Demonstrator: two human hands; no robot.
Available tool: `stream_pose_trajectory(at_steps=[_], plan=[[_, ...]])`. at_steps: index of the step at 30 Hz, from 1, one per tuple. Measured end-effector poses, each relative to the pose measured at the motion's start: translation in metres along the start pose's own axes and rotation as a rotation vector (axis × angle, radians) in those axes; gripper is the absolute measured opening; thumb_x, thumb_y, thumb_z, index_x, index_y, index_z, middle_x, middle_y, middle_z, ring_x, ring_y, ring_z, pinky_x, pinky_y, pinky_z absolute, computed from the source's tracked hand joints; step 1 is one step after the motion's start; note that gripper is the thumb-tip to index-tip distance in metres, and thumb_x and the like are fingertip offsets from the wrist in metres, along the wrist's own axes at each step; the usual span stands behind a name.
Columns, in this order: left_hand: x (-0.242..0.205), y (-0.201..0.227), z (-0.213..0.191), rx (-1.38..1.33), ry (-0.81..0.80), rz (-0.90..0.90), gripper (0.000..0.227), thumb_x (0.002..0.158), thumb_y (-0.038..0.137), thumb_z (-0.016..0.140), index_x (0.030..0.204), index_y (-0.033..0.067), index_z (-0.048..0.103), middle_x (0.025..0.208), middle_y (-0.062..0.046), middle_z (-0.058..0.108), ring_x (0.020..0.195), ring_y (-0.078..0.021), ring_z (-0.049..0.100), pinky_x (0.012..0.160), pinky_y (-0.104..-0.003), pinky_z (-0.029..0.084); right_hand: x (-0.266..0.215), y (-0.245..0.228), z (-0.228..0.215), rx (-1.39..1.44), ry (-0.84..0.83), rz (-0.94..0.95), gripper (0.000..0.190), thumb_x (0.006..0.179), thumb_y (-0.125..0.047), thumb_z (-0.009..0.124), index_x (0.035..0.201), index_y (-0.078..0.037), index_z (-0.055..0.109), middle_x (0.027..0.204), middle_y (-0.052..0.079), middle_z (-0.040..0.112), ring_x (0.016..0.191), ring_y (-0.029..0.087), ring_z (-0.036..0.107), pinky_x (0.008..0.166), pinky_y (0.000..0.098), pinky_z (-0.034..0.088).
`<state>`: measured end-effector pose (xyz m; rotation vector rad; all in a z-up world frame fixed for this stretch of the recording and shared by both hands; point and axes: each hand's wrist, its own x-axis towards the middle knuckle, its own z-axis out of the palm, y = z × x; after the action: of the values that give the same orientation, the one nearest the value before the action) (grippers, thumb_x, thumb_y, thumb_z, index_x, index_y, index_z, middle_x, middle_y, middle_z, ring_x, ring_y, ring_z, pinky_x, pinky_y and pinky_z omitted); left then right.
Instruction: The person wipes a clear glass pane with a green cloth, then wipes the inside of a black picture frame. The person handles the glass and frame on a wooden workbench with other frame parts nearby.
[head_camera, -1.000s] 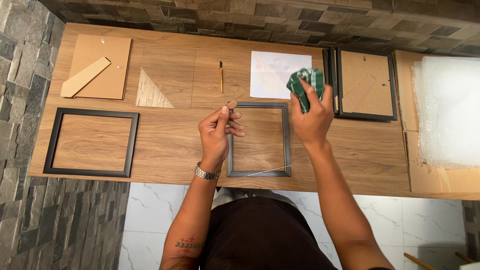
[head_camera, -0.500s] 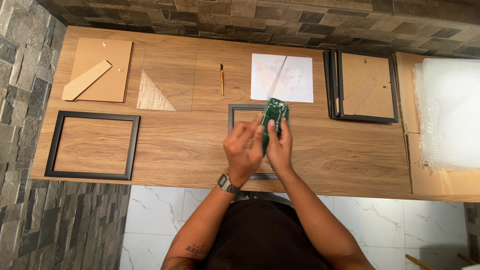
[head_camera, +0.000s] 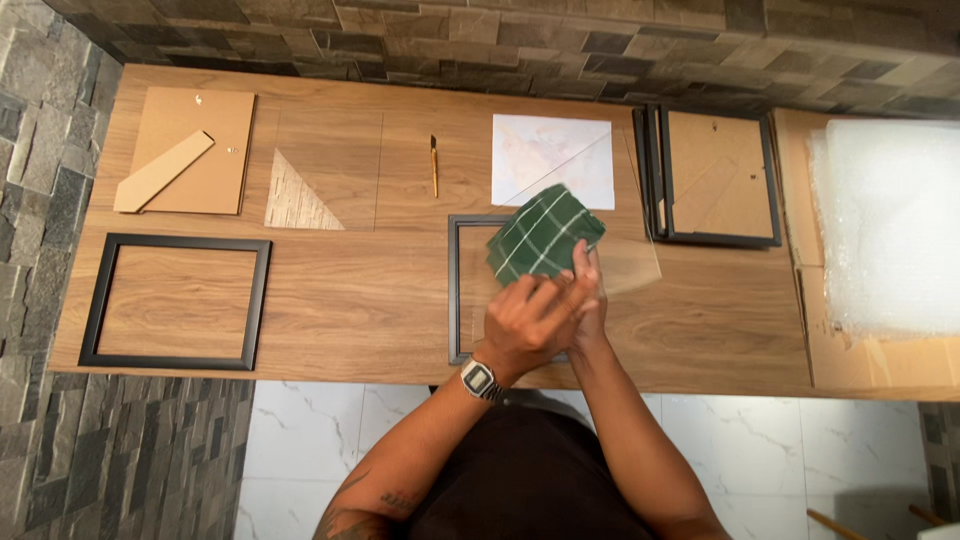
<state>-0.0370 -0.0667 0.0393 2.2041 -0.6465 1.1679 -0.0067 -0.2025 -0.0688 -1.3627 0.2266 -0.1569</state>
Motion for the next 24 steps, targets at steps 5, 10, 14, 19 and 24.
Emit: stream_pose_trajectory(at_steps=[5,10,14,19,24], plan=[[-0.002,0.016,-0.001,0.060,-0.066,0.085,0.032,0.118,0.033,0.070,0.140,0.0166,0.086,0.112,-0.009,0.077,0.087,-0.0286,0.074,0.078,-0.040,0.065,0.022,0.048,-0.047,0.199,-0.082,0.093,0.054,0.129,-0.045,0.038,0.168,-0.016,0.061,0.168,0.005,0.065,0.123,0.014,0.071,0.111,0.0306,0.053],[-0.007,0.022,-0.005,0.091,-0.243,0.036,0.033,0.117,0.034,0.072,0.140,0.0136,0.085,0.105,-0.010,0.071,0.088,-0.0315,0.071,0.076,-0.045,0.060,0.030,0.083,-0.088,0.436,-0.164,0.225,0.060,0.127,-0.048,0.033,0.170,-0.014,0.058,0.168,0.013,0.065,0.133,0.025,0.068,0.117,0.0446,0.049],[0.006,0.022,-0.020,-0.047,-0.405,-0.074,0.040,0.109,0.040,0.080,0.135,0.0110,0.086,0.101,-0.011,0.071,0.091,-0.0346,0.072,0.077,-0.049,0.058,0.031,0.110,-0.111,0.629,-0.233,0.342,0.065,0.126,-0.050,0.029,0.172,-0.013,0.055,0.168,0.019,0.064,0.140,0.033,0.066,0.122,0.0558,0.046],[0.014,-0.047,-0.031,-0.328,-0.290,-0.342,0.050,0.096,0.049,0.091,0.127,0.0105,0.089,0.113,-0.013,0.081,0.102,-0.0393,0.080,0.091,-0.048,0.065,0.028,0.162,-0.158,0.869,-0.309,0.491,0.071,0.125,-0.053,0.024,0.174,-0.011,0.052,0.169,0.026,0.064,0.149,0.043,0.064,0.128,0.0698,0.042],[0.054,-0.122,-0.083,-0.328,-0.577,-0.931,0.080,0.124,0.058,0.051,0.158,-0.0124,0.067,0.133,-0.037,0.076,0.119,-0.0562,0.078,0.098,-0.066,0.061,-0.001,0.048,-0.076,0.907,-0.392,0.564,0.083,0.124,-0.061,0.017,0.175,-0.004,0.049,0.169,0.034,0.061,0.154,0.050,0.061,0.131,0.0745,0.040]])
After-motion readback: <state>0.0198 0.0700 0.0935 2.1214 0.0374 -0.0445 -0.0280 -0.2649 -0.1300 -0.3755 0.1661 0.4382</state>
